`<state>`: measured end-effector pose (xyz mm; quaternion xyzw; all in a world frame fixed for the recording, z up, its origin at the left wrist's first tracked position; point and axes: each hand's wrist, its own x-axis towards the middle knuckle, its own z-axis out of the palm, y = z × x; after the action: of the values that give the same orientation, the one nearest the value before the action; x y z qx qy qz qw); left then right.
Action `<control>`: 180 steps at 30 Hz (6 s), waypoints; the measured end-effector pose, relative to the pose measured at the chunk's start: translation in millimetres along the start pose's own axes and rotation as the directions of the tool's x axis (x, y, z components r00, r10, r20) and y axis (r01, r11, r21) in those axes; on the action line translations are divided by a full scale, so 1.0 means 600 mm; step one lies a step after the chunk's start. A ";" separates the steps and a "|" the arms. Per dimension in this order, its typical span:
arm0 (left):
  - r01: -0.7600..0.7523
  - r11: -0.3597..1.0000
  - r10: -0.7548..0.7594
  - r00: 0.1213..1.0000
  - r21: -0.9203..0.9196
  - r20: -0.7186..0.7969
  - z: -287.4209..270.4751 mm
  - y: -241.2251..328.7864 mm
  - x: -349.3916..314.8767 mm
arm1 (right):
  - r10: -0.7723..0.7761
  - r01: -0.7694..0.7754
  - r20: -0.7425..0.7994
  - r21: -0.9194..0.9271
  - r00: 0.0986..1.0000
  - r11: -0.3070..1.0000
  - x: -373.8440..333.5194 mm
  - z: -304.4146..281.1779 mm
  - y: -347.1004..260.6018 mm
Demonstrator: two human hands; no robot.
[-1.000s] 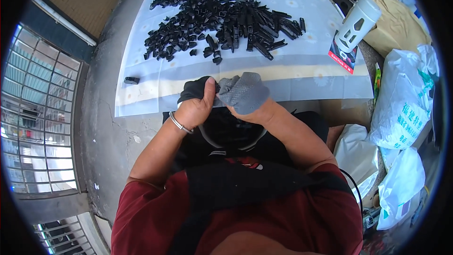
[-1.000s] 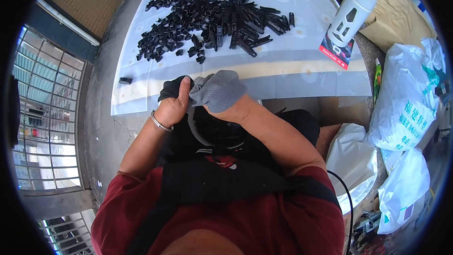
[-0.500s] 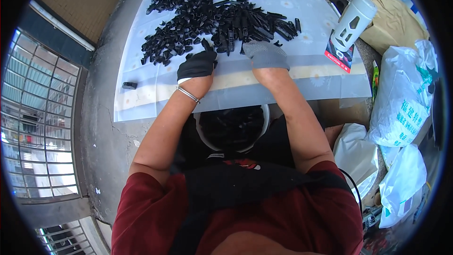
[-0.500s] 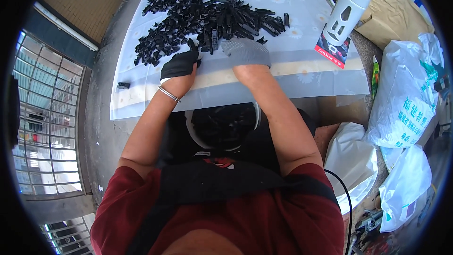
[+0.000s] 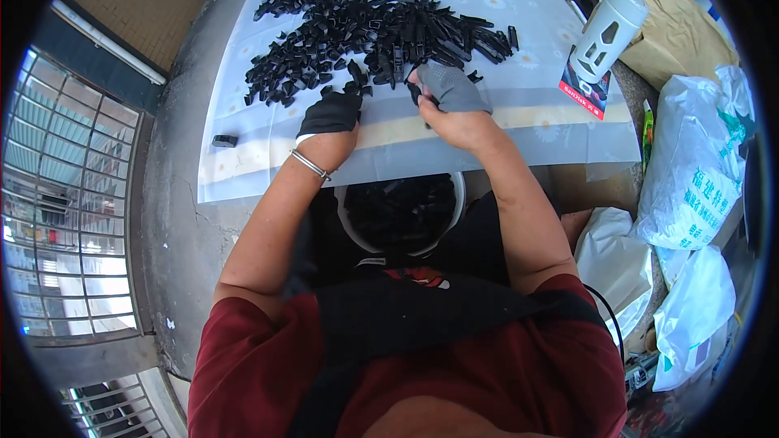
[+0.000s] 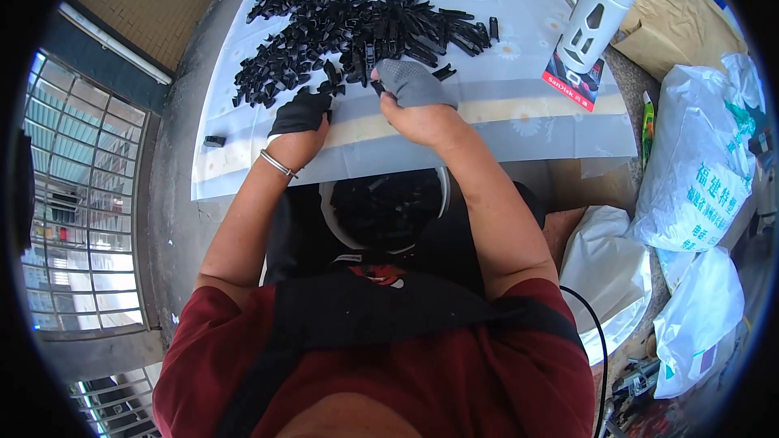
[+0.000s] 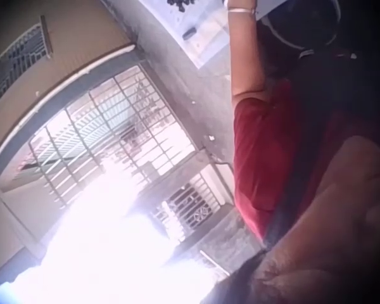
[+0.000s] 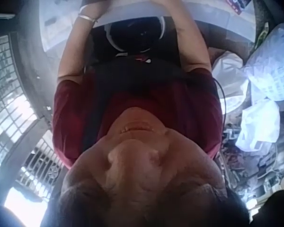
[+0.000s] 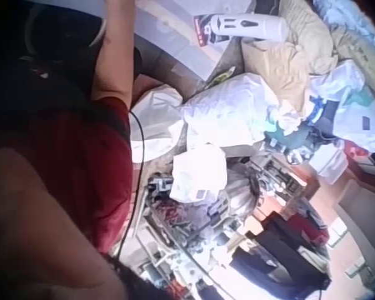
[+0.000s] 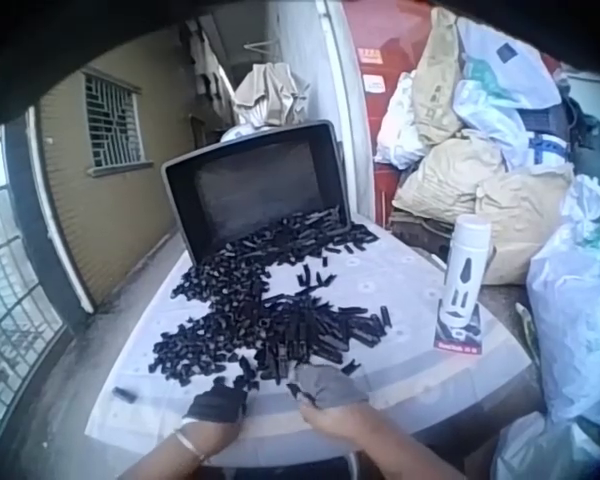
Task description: Assembling small black plastic components by joining two pieces together and placing them in a bucket.
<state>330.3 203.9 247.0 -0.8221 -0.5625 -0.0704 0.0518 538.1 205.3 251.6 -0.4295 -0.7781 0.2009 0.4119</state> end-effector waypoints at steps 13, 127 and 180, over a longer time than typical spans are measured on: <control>0.155 0.920 -0.229 0.958 -0.360 -0.171 -0.001 -0.029 -0.049 | 0.045 -0.001 0.142 -0.299 0.989 0.954 -0.010 0.031 -0.020; 0.231 -0.085 -0.305 0.920 -0.969 0.246 -0.010 0.015 -0.110 | -0.264 0.278 0.112 -0.130 0.958 0.952 -0.050 0.053 -0.068; 0.005 0.985 -0.054 0.959 -0.173 -0.279 0.012 -0.069 0.014 | -0.021 -0.069 -0.132 -0.636 0.991 0.768 0.053 0.026 0.080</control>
<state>295.3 227.8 241.4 -0.7964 -0.5537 -0.2358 0.0601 540.3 259.2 225.4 -0.5661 -0.7657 -0.0991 0.2888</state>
